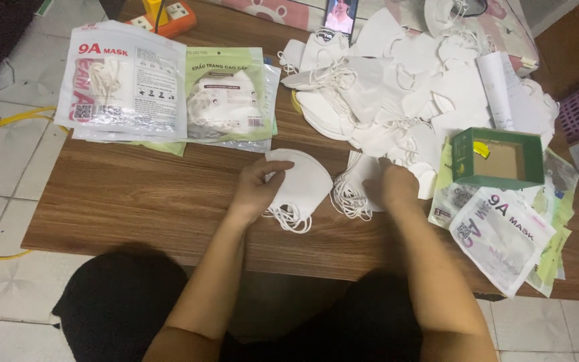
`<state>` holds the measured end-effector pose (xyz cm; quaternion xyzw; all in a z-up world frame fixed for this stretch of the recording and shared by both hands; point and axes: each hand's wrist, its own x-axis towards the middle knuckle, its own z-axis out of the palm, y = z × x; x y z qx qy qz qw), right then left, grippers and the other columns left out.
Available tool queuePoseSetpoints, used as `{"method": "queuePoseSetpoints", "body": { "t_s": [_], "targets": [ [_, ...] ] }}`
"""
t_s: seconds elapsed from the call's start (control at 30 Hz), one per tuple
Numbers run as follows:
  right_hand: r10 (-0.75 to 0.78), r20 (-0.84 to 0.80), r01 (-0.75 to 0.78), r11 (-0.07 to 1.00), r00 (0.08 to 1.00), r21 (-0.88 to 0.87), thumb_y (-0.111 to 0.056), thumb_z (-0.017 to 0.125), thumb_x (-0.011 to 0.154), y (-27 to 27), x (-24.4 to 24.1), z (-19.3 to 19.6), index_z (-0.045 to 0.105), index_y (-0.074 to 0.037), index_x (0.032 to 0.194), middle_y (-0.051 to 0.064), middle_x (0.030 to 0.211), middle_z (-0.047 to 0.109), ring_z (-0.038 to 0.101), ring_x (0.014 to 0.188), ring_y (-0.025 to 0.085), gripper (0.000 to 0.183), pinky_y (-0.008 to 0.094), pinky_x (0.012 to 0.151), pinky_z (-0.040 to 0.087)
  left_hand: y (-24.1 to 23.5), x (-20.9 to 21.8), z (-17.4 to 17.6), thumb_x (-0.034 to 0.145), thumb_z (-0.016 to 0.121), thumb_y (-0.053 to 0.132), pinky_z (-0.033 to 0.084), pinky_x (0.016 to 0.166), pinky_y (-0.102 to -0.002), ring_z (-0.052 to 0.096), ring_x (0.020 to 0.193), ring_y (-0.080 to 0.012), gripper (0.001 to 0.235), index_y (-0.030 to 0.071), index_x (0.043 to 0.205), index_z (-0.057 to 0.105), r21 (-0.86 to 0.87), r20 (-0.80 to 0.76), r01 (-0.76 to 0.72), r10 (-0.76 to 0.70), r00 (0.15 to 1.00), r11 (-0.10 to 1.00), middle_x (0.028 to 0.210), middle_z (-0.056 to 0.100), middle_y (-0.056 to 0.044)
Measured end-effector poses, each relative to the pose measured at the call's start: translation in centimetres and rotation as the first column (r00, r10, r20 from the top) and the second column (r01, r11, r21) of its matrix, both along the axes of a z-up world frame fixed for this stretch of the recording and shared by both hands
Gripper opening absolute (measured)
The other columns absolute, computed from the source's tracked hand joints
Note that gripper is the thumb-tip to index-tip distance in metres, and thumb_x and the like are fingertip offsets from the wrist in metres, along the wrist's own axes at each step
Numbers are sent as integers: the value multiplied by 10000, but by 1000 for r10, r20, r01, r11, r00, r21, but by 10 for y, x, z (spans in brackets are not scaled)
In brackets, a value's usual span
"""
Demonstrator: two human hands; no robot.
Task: The person is manually folding and stacking face masks on a wooden table in preparation for packaging.
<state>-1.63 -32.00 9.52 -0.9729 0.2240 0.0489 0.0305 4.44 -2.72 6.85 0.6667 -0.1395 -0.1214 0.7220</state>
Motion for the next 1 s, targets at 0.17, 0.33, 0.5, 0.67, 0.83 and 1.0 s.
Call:
{"method": "queuePoseSetpoints", "body": {
  "t_s": [0.17,0.33,0.5,0.67,0.83,1.0],
  "targets": [
    [57,-52,-65,983,997,-170,-93,676,899,15,2,10,623,-72,1386,206,960,762,752,969,382,490,522,844,595,2,-4,12,978,625,63,456,1103,-478,590,1251,-274,252,104,1175,775,28,-37,3,-2,999,1000,1237,646,-198],
    [145,-16,-144,955,989,-259,-39,638,908,16,-3,6,669,-42,1226,189,894,750,766,888,362,319,486,789,614,2,-8,16,992,609,79,440,1117,-495,574,1259,-283,255,105,1188,770,25,-48,14,-12,999,1000,1236,647,-210],
    [91,411,-122,991,907,48,-189,645,1006,-2,-3,-1,728,-123,1112,155,953,725,722,958,377,150,495,855,573,0,-7,10,967,690,182,441,1112,-476,583,1261,-264,224,100,1154,781,85,-68,8,-3,998,996,1227,661,-196],
    [-204,564,-216,779,801,589,-103,703,974,17,-15,27,725,-96,1067,112,877,692,667,811,259,96,376,729,539,-5,-6,8,964,728,268,481,1054,-458,621,1180,-254,227,106,1108,795,93,-33,-51,54,998,994,1124,689,-190],
    [-177,518,-349,557,837,754,-73,736,925,42,-21,31,741,-79,1054,64,807,694,623,755,160,129,288,678,516,-5,-15,19,965,727,295,481,1047,-444,615,1165,-231,240,117,1108,802,109,-51,-28,33,998,994,1098,704,-168],
    [-89,425,-335,479,901,811,-79,726,923,64,-15,20,755,-67,1032,142,827,737,678,742,230,114,327,665,543,-11,-29,29,905,773,311,475,1017,-450,607,1148,-263,306,55,1073,797,43,-133,38,-32,991,998,1106,703,-188]
  ]
}}
